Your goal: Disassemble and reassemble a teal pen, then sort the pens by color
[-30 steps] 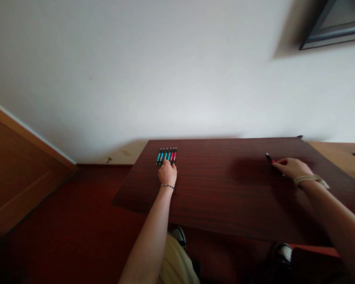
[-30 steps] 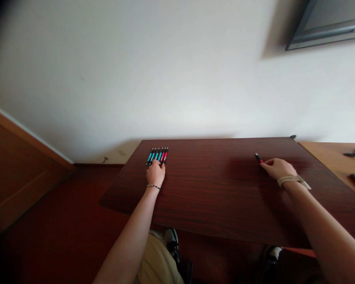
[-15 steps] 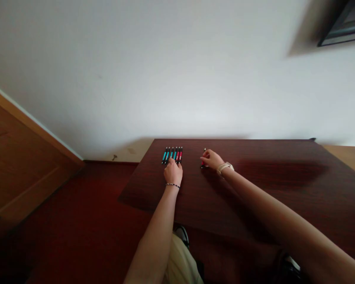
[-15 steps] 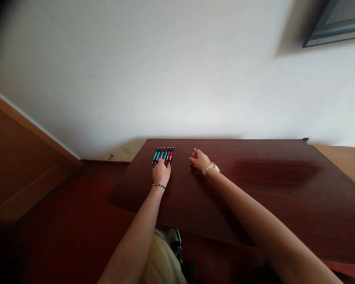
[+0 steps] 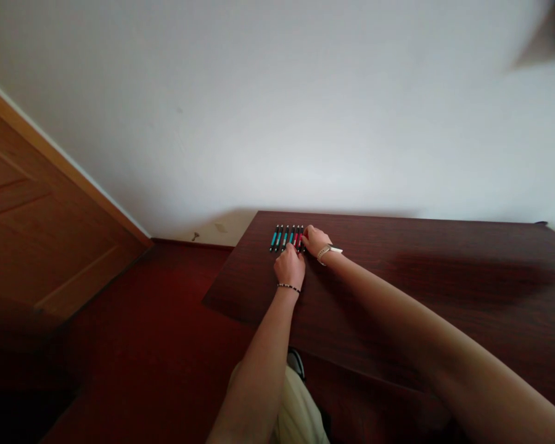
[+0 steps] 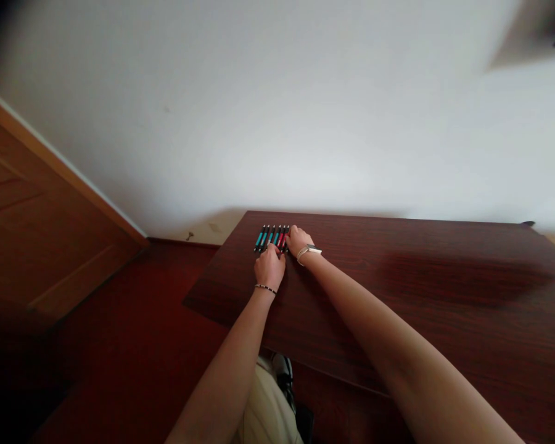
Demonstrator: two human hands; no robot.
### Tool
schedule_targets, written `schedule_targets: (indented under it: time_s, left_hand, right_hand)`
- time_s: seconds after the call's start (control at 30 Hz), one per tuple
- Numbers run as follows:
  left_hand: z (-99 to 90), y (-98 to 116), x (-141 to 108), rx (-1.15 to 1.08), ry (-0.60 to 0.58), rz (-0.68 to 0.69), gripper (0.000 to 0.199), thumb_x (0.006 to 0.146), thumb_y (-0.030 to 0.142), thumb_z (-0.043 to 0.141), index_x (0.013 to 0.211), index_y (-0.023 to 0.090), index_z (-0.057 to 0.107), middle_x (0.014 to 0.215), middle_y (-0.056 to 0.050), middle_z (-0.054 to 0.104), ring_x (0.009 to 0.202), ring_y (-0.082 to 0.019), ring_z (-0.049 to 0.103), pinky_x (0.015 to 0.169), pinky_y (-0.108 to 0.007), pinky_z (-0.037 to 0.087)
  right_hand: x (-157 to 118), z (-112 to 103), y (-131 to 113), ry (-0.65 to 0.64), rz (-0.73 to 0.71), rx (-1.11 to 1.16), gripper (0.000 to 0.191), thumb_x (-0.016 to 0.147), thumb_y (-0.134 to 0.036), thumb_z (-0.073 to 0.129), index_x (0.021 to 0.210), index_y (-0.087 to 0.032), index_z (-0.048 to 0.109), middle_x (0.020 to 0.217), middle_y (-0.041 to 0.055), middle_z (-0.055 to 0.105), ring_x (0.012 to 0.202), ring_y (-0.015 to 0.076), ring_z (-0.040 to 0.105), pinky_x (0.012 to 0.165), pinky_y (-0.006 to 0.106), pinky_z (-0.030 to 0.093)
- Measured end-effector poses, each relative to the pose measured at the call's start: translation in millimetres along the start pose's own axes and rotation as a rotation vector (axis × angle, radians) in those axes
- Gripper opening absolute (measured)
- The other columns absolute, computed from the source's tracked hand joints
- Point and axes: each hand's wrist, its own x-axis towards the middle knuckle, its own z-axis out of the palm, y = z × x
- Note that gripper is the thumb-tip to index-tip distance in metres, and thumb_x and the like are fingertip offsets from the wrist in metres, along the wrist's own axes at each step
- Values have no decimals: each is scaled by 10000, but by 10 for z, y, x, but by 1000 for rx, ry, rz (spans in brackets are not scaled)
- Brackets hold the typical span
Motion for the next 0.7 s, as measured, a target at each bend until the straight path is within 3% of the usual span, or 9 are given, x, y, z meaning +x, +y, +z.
schedule_targets:
  time_s: [0.23, 0.7]
  left_hand:
    - [-23, 41, -24, -10, -22, 34, 196, 1020, 307, 554, 1175, 217, 633, 1139, -145, 766, 1057, -300, 746, 896, -385, 550]
    - [41, 17, 4, 9, -24, 52, 207, 1023, 341, 566, 1155, 224, 674, 1122, -132, 768, 1060, -297, 741, 901, -385, 552]
  right_hand:
    - [-66, 21, -118, -31, -40, -66, 223, 1078, -290, 408, 1190, -164, 554, 1215, 201, 708, 1089, 299, 688, 921, 368, 487]
    - [-117, 20, -49, 16, -88, -40, 262, 1055, -240, 410, 1244, -166, 576, 1217, 166, 699, 1057, 286, 674, 910, 356, 492]
